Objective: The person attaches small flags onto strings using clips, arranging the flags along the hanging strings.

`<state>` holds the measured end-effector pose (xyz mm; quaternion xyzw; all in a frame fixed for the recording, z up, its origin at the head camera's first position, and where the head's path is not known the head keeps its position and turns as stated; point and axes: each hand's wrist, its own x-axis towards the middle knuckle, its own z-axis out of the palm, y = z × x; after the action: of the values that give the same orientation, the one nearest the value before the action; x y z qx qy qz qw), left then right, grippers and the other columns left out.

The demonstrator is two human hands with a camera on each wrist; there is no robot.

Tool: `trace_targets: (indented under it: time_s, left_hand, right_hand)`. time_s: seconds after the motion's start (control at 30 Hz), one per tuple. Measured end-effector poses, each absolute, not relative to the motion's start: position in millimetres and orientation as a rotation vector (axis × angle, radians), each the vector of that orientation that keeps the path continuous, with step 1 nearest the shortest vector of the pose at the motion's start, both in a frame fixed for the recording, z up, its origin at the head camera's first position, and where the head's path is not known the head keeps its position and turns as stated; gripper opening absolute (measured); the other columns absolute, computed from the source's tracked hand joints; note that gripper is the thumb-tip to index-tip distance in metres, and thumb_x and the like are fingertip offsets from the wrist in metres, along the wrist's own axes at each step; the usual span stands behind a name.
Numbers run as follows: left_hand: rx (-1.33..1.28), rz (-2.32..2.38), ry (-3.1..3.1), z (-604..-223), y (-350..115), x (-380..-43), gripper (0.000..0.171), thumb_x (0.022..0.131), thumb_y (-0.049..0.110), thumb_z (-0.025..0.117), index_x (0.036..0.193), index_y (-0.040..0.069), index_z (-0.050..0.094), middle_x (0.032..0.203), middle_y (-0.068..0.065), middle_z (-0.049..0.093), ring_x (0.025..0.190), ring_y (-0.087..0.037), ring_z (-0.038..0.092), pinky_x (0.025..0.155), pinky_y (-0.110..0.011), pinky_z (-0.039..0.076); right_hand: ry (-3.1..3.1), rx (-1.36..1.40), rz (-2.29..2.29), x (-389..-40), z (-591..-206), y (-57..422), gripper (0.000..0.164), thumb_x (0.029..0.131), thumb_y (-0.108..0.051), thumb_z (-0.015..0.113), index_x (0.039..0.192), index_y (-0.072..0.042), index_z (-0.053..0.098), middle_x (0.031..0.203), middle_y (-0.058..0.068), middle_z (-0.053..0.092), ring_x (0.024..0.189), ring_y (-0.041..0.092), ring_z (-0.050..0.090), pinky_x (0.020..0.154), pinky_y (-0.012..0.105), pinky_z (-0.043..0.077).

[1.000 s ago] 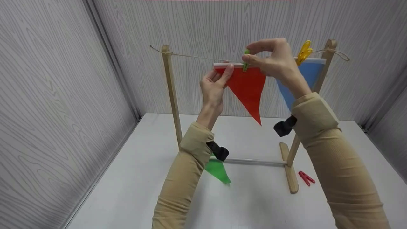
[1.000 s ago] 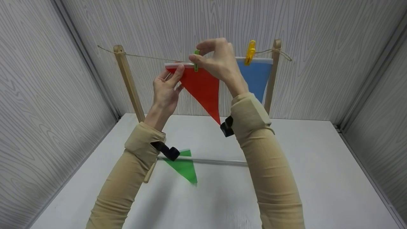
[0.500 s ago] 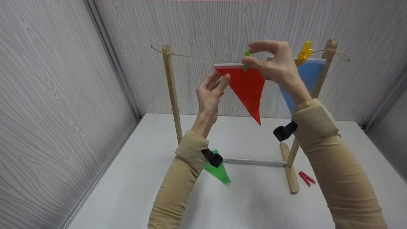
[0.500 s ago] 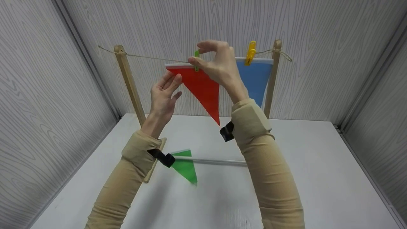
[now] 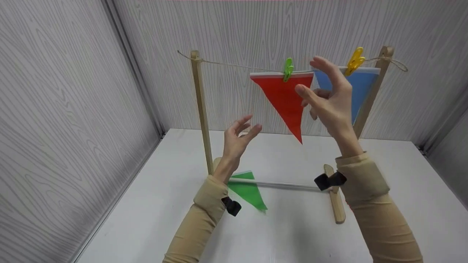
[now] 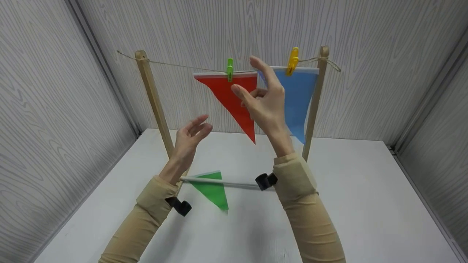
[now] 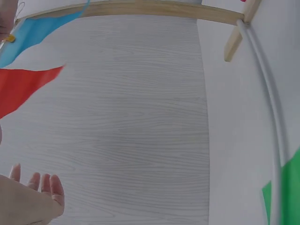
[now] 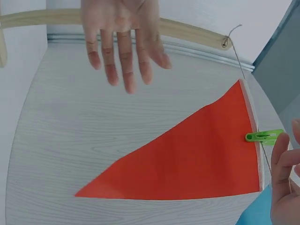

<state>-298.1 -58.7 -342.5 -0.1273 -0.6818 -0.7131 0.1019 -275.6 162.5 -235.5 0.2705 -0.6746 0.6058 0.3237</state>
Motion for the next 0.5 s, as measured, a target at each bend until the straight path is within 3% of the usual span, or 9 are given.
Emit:
trace_targets:
  time_s: [0.17, 0.3, 0.4, 0.5]
  left_hand:
    - [-0.342, -1.958, -2.222, -377, -72, -296, 0.048, 0.096, 0.023, 0.069, 0.139, 0.007, 0.056, 0.152, -0.012, 0.049, 0.146, -0.031, 0.037, 0.118, -0.048, 0.035]
    - [-0.329, -1.904, -2.329, -403, -82, -291, 0.048, 0.097, 0.021, 0.067, 0.140, 0.002, 0.054, 0.153, -0.018, 0.046, 0.147, -0.037, 0.033, 0.121, -0.055, 0.030]
    - [-0.298, -1.871, -2.427, -422, -86, -287, 0.050, 0.097, 0.019, 0.067, 0.140, 0.001, 0.052, 0.149, -0.022, 0.044, 0.142, -0.039, 0.035, 0.119, -0.057, 0.030]
    - [-0.273, -1.805, -2.539, -440, -88, -284, 0.050, 0.095, 0.018, 0.066, 0.140, 0.000, 0.052, 0.143, -0.024, 0.044, 0.135, -0.039, 0.039, 0.115, -0.056, 0.033]
  right_hand:
    - [-1.563, 0.780, 1.775, -262, -276, 172, 0.050, 0.088, -0.002, 0.074, 0.136, -0.001, 0.058, 0.135, 0.011, 0.063, 0.066, 0.017, 0.069, 0.047, 0.018, 0.049]
    - [-1.614, 0.781, 1.892, -256, -330, 172, 0.036, 0.090, 0.007, 0.067, 0.126, 0.008, 0.061, 0.114, 0.012, 0.071, 0.063, 0.016, 0.067, 0.045, 0.019, 0.050]
    - [-1.838, 0.661, 1.936, -255, -380, 170, 0.027, 0.092, 0.004, 0.068, 0.119, 0.007, 0.065, 0.098, 0.006, 0.073, 0.063, 0.015, 0.066, 0.048, 0.021, 0.052]
    - [-2.097, 0.524, 1.960, -257, -427, 167, 0.023, 0.093, -0.003, 0.069, 0.115, 0.001, 0.069, 0.094, 0.004, 0.071, 0.068, 0.015, 0.066, 0.053, 0.022, 0.054]
